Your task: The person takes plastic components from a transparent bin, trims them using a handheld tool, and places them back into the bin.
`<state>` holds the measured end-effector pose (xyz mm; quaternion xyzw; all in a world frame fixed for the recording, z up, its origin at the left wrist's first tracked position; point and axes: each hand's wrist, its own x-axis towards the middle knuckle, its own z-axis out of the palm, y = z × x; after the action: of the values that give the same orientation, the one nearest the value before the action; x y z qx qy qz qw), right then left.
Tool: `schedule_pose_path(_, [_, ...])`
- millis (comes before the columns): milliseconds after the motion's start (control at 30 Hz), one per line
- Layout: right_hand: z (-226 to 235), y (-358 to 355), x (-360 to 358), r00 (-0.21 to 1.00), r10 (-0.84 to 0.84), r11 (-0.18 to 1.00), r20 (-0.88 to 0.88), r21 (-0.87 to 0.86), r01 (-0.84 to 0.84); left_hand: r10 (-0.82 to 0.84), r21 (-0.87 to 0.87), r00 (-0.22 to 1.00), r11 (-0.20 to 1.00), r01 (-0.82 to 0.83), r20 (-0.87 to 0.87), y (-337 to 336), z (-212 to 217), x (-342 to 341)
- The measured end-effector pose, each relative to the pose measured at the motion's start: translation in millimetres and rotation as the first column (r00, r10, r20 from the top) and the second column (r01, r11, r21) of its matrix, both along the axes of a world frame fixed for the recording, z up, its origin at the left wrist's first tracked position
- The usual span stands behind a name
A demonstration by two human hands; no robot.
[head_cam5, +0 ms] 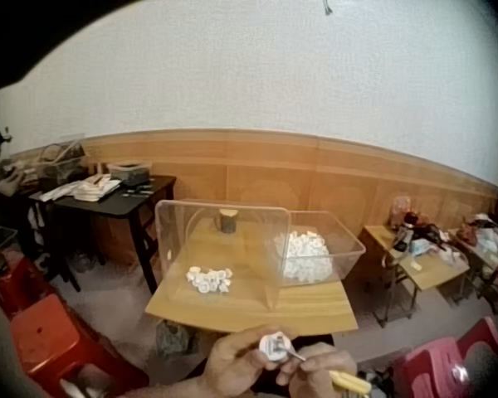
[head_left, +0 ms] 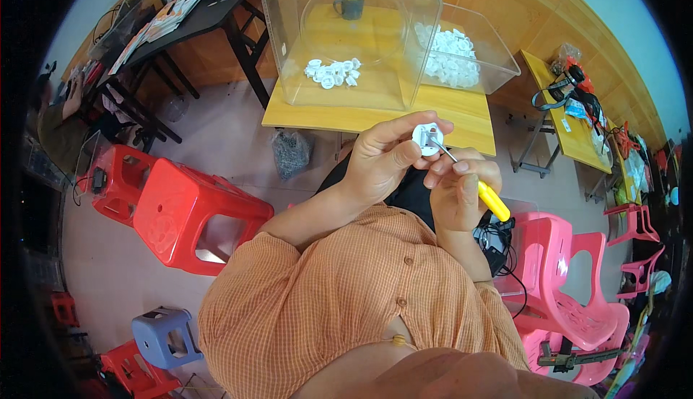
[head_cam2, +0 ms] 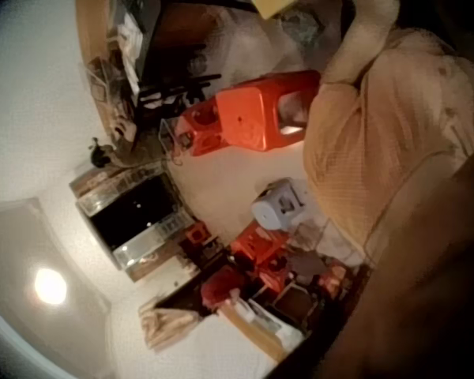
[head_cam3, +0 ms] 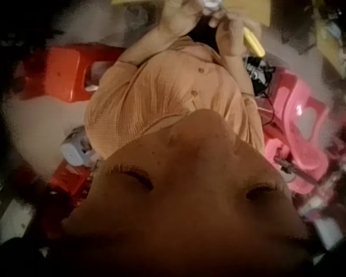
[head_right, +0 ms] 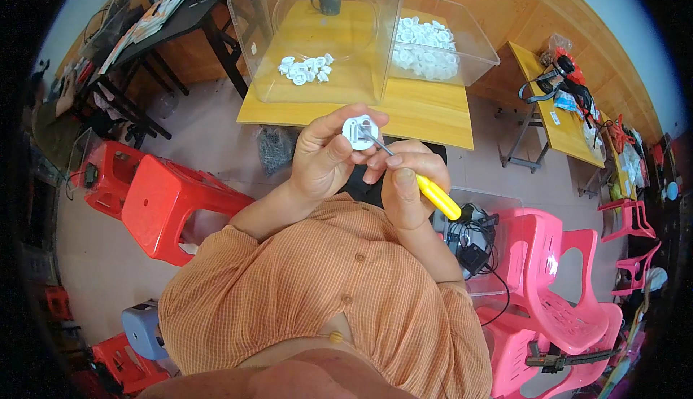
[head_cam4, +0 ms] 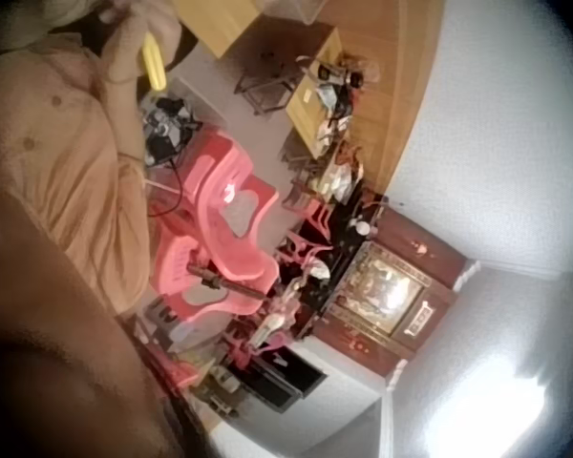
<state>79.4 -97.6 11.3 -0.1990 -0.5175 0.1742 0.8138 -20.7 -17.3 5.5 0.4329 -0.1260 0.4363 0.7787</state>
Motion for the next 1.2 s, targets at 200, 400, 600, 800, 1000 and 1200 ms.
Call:
schedule_pose_path(200, [0, 0, 0, 1.0, 0.018, 1.0, 0.009, 0.008, -0.018, -0.011, -0.016, 1.0, 1.0, 0.011, -0.004, -1, 1, -1])
schedule_pose_path(400, [1, -1, 0, 1.0, 0.024, 1.0, -0.01, -0.002, -0.024, -0.017, -0.002, 1.0, 1.0, 0.017, 0.0, 0, -1, 0])
schedule_pose_path(600, [0, -1, 1, 0.998, 0.046, 0.999, -0.035, -0.005, -0.046, -0.08, 0.002, 0.996, 0.997, 0.08, 0.046, 0, -3, 2])
schedule_pose_path(800, [1, -1, 1, 0.997, 0.062, 0.998, -0.049, -0.019, -0.063, -0.081, 0.0, 0.996, 0.997, 0.081, 0.046, 0, -3, 2])
schedule_pose_path(1000, [3, 2, 7, 0.998, 0.055, 0.997, -0.007, -0.055, -0.055, -0.099, -0.087, 0.995, 0.991, 0.098, -0.007, 6, 4, -1])
schedule_pose_path(1200, [10, 5, 23, 0.991, 0.002, 0.988, -0.132, -0.153, -0.022, -0.265, -0.439, 0.962, 0.873, 0.212, -0.062, 21, 7, -2])
